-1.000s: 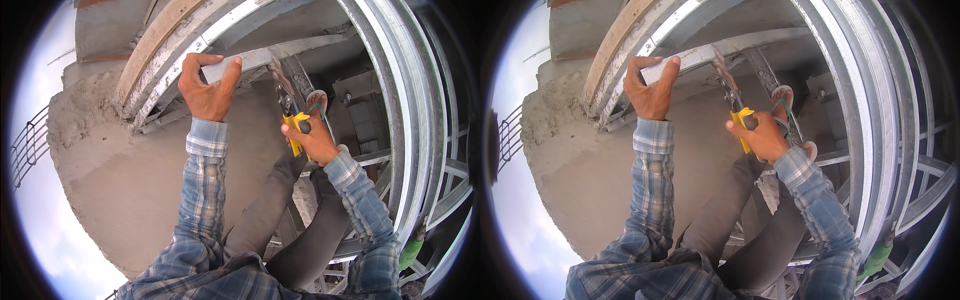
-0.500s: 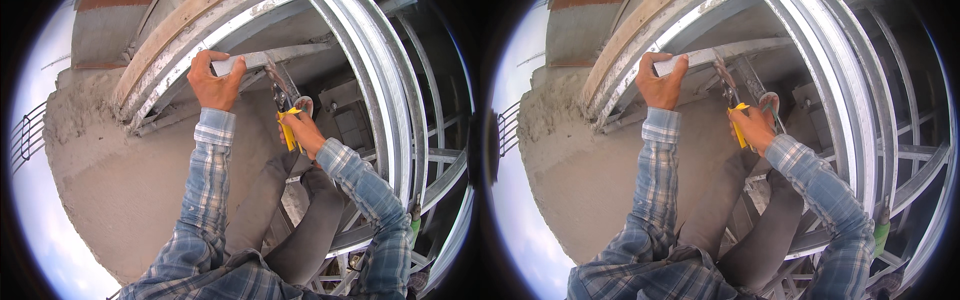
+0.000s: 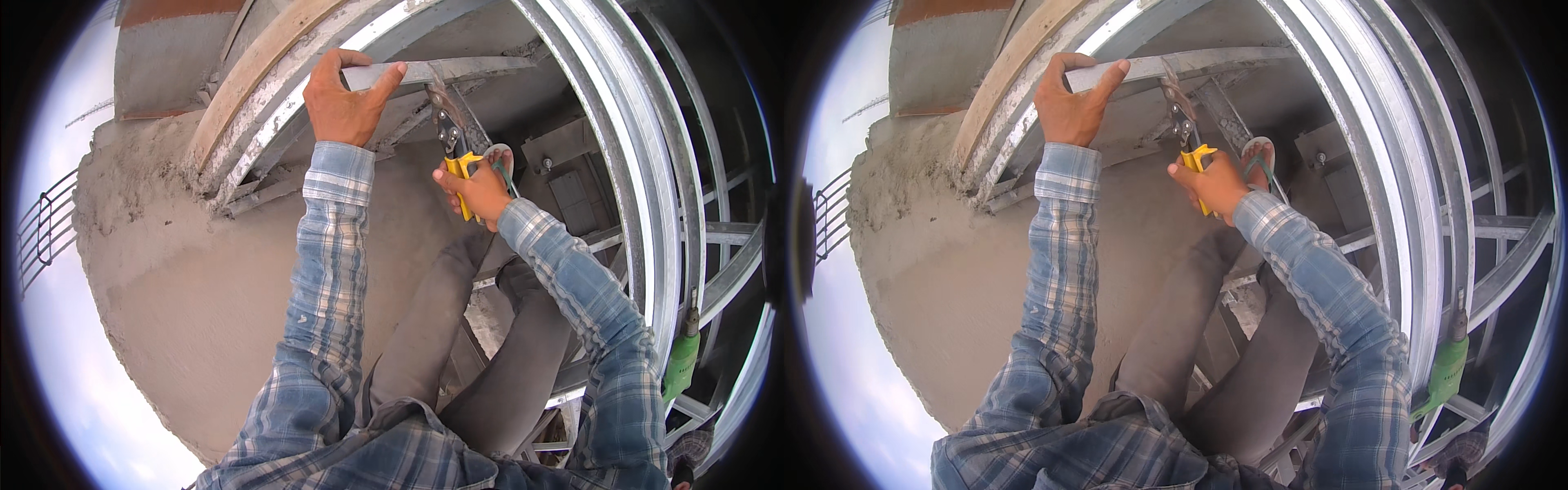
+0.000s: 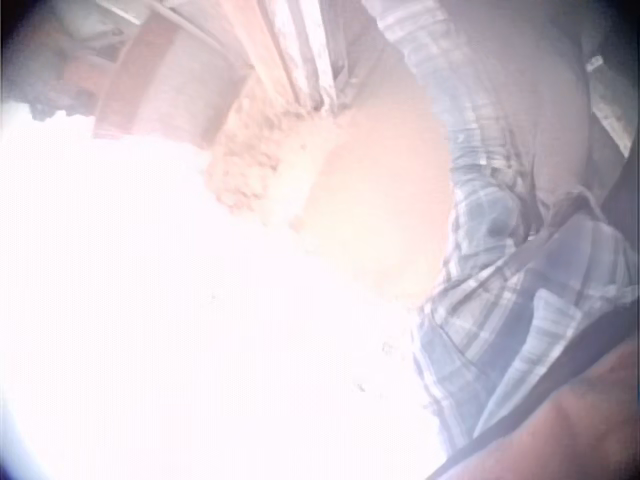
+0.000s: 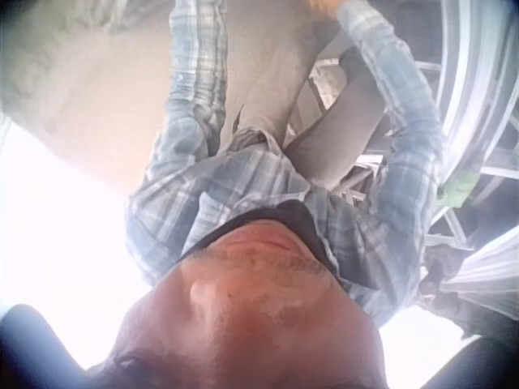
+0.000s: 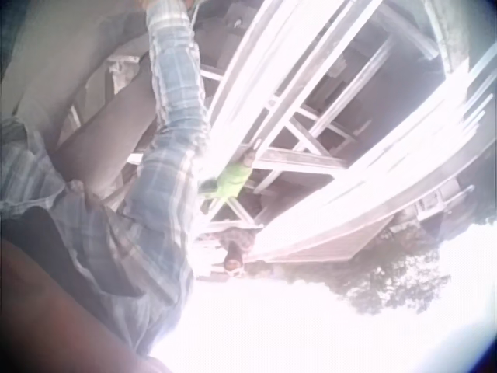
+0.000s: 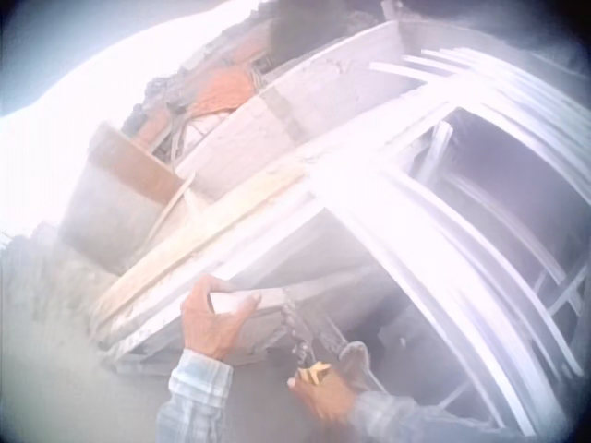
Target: The person assembles a metal frame structure on a rooftop. They mark and cut metal pieces with shears, then use a green power drill to fasten the pieces together. The person works on a partially built frame, adding and securing metal components.
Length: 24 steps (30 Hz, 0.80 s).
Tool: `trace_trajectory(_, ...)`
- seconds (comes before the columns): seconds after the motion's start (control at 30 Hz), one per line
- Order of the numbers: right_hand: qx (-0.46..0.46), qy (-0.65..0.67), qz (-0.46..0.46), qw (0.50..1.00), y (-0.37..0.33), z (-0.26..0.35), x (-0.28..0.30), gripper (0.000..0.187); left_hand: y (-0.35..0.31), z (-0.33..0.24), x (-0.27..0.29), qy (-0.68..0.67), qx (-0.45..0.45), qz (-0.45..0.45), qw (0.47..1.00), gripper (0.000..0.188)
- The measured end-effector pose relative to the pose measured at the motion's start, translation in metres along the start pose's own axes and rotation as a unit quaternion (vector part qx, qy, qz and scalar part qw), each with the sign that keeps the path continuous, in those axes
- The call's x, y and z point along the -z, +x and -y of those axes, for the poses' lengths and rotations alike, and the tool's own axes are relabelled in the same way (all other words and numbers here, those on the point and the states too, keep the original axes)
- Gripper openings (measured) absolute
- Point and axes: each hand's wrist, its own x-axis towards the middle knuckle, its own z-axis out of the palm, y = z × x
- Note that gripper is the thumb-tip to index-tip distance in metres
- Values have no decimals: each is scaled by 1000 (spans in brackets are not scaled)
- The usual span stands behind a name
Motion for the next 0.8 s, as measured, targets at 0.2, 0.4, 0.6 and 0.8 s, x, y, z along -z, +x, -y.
trace_trajectory(0.2, -44, 45, 215, 975, -26, 21, 34, 65, 18, 41, 42, 31, 24, 210, 977, 67)
trace_trajectory(0.4, 72, -29, 69, 995, -73, -36, 20, 67, 36, 53, 30, 1, -61, 233, 970, 72)
trace_trajectory(0.6, 154, -156, 17, 976, -101, -39, 39, 50, 48, 60, 35, -38, -16, 272, 961, 76)
trace_trajectory(0.8, 194, -234, -76, 950, -94, -12, 36, 41, 62, 56, 29, 13, -90, 348, 933, 43)
